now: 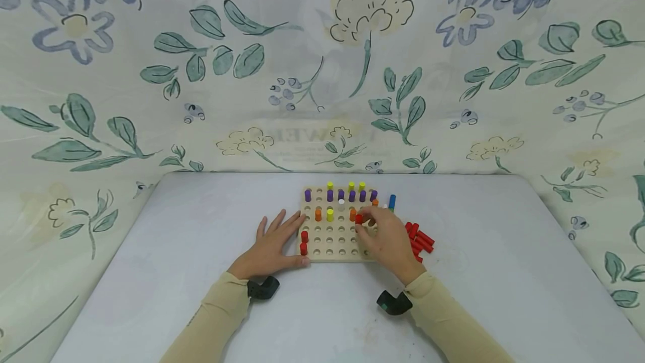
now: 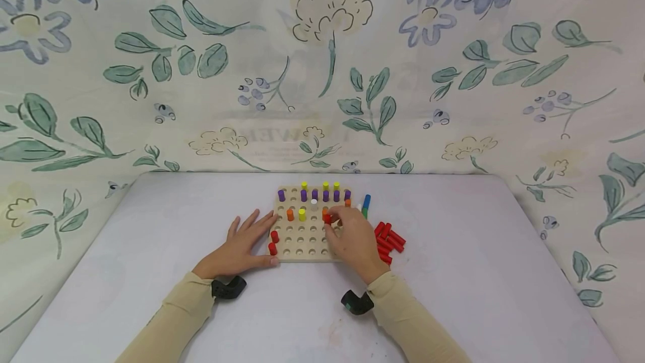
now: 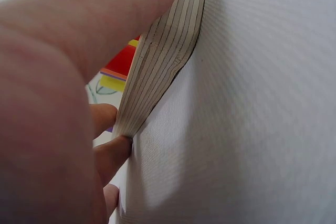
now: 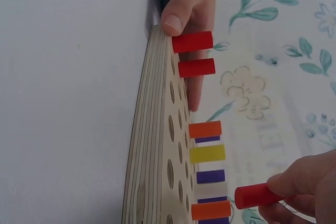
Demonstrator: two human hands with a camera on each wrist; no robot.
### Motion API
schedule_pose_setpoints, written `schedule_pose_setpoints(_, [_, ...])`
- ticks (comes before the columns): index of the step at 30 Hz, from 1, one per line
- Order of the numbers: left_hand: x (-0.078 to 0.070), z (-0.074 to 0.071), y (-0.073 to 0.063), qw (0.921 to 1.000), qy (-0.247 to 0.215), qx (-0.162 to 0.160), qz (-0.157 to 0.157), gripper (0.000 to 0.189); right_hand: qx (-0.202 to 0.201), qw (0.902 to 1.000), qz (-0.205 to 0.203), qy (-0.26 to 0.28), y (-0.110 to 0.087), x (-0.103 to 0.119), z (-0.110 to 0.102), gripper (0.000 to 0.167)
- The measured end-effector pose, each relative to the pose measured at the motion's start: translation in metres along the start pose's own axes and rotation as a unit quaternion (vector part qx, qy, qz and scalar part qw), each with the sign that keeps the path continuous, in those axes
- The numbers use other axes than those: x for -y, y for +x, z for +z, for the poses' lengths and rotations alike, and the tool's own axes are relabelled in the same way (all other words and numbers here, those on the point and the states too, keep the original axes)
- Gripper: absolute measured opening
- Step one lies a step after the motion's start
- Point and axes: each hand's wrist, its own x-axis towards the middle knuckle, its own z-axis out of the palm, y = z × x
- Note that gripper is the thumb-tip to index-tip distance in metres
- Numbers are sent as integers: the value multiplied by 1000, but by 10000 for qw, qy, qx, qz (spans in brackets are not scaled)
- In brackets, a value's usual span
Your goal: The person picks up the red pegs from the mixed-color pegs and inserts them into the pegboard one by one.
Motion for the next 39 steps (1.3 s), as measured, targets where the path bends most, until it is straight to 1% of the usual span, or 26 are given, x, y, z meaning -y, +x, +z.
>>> schedule_pose_setpoints(8, [-1,0,0,10000,1,21,-21,100,139,9999,18,10,-1,4,0,24])
schedule_pose_setpoints(16, [-1,0,1,10000,6,29,-37,100,253,9993,-20,285,-3,6,2,23])
schedule_pose_setpoints(23, [-1,0,2,10000,23,34,-62,100,314,9993,-142,145,-5,9,4,24])
schedule_pose_setpoints(32, [-3,-2,2,9999,20,72,-106,101,355,9988,-275,192,-6,12,9,23])
schedule_pose_setpoints(39, [-1,-1,2,9999,50,41,-82,100,475,9985,-218,177,-7,13,13,22])
